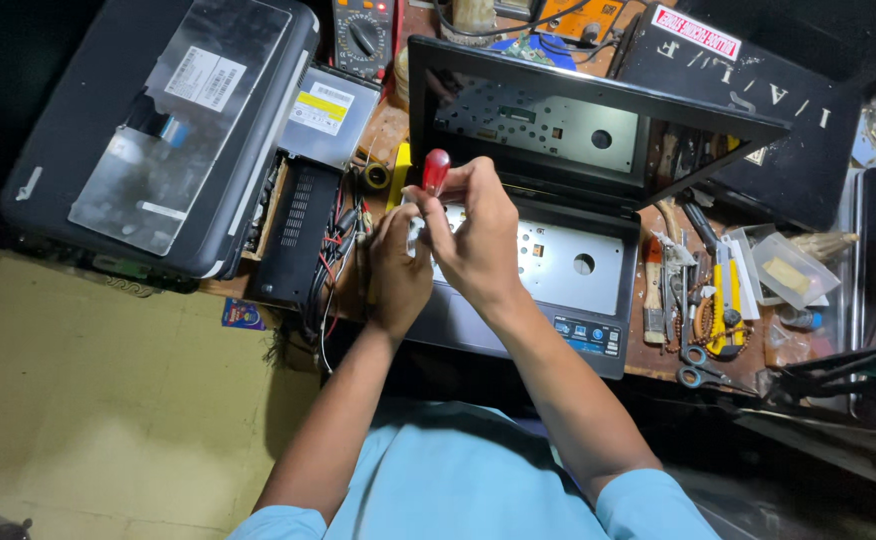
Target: The person is repairing a laptop by removing screws from the back panel using a screwdriver. They carefully unscrew multiple screws and place them aside, then remove the back panel to access the internal components.
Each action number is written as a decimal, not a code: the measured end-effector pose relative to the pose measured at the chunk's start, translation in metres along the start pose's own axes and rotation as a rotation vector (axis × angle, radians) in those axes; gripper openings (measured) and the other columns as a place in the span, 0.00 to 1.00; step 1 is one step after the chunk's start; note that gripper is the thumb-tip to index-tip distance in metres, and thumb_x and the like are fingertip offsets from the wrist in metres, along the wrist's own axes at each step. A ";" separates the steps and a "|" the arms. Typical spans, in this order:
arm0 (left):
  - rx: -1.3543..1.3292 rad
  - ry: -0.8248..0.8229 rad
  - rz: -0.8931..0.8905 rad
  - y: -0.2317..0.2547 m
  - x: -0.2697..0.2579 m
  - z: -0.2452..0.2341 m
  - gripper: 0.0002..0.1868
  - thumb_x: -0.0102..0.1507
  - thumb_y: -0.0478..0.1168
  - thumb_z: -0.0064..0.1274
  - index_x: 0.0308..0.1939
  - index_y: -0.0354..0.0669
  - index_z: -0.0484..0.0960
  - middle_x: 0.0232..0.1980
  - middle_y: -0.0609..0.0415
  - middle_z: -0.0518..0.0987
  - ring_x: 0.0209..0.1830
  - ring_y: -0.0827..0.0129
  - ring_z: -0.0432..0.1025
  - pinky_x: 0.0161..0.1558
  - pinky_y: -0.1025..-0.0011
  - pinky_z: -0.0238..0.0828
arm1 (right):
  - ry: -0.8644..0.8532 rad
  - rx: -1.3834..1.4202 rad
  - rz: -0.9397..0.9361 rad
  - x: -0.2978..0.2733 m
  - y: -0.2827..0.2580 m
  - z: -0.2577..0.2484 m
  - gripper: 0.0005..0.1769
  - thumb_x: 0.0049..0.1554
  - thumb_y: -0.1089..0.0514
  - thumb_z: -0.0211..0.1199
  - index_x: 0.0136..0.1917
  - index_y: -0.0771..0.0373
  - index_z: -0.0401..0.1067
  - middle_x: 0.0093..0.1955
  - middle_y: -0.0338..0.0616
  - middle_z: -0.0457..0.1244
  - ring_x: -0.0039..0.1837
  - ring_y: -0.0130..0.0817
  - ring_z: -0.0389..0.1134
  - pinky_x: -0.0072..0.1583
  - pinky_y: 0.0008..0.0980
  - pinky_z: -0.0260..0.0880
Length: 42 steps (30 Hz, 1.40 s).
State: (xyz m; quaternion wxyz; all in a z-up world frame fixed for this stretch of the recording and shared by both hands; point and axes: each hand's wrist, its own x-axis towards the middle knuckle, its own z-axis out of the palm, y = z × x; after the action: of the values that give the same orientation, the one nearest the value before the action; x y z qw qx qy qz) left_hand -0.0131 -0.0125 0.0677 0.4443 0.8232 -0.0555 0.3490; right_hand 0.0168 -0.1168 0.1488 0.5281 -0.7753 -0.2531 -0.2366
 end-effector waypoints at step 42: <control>0.036 0.023 -0.019 -0.065 -0.035 0.037 0.05 0.65 0.35 0.53 0.37 0.39 0.84 0.30 0.45 0.82 0.36 0.46 0.77 0.42 0.55 0.74 | -0.123 -0.008 -0.044 -0.013 0.021 0.016 0.10 0.61 0.62 0.65 0.52 0.67 0.66 0.46 0.55 0.59 0.51 0.63 0.67 0.52 0.50 0.72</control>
State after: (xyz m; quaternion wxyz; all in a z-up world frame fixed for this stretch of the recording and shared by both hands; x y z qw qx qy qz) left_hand 0.0060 -0.0101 -0.0126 0.4335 0.8274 -0.0363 0.3553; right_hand 0.0220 -0.1100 0.1212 0.5031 -0.7848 -0.3010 -0.2011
